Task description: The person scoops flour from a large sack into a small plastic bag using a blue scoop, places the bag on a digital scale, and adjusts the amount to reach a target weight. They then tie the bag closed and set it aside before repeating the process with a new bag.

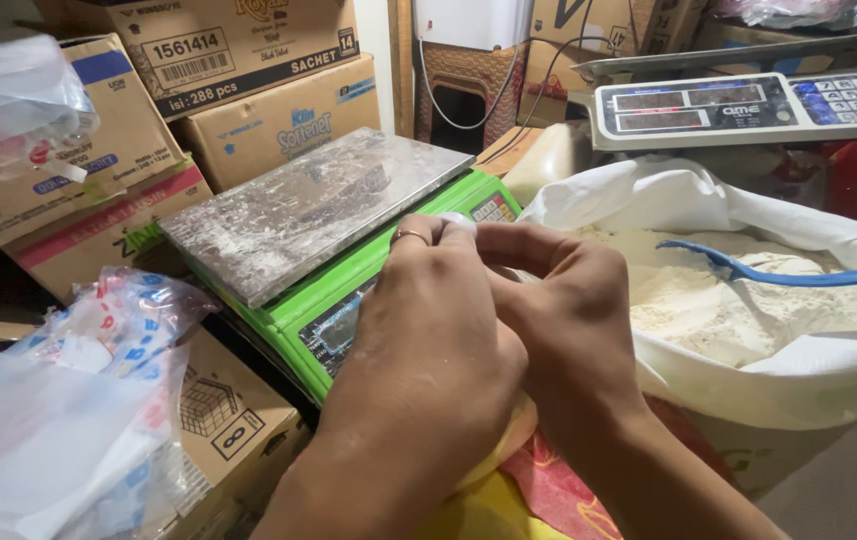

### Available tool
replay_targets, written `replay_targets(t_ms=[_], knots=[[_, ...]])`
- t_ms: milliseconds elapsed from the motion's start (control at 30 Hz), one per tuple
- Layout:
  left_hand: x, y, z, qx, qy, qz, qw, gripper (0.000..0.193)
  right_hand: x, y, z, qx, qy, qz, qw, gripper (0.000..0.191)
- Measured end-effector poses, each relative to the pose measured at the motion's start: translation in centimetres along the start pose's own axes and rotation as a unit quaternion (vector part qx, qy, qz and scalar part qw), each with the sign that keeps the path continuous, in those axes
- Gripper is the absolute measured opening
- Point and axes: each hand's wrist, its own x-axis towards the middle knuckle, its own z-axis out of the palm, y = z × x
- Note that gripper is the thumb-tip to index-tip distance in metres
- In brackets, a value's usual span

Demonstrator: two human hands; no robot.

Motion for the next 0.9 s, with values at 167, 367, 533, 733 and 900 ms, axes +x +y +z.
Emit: replay_targets(t_ms=[167,367,533,733,900], knots=[[0.7,0.5,-0.9,-0.017,-0.049,-0.086,0.995,0.027,0.5,0.1,0.1,0.012,0.029,0.037,0.999,0.029],[1.7,0.1,-0.8,-0.087,0.001,-0.081,0.993,0.029,1.6,-0.1,-0.2,0.015,0.085,0.091,0.992,0.023],[2.2,-1.5,-0.6,-0.188,0.071,-0.062,0.978,0.021,1.4,0.3,0.0,0.006,0.095,0.070,0.993,0.024],[2.7,-2.1,-0.5,-0.200,0.112,-0.105,0.968,0.014,1.7,1.0,1.0,0.010,0.139,-0.017,0.990,0.054],[2.8,-2.0,-0.2,-0.164,0.158,-0.138,0.964,0.015,1.2,1.3,1.7,0.000,0.122,-0.061,0.991,0.053]])
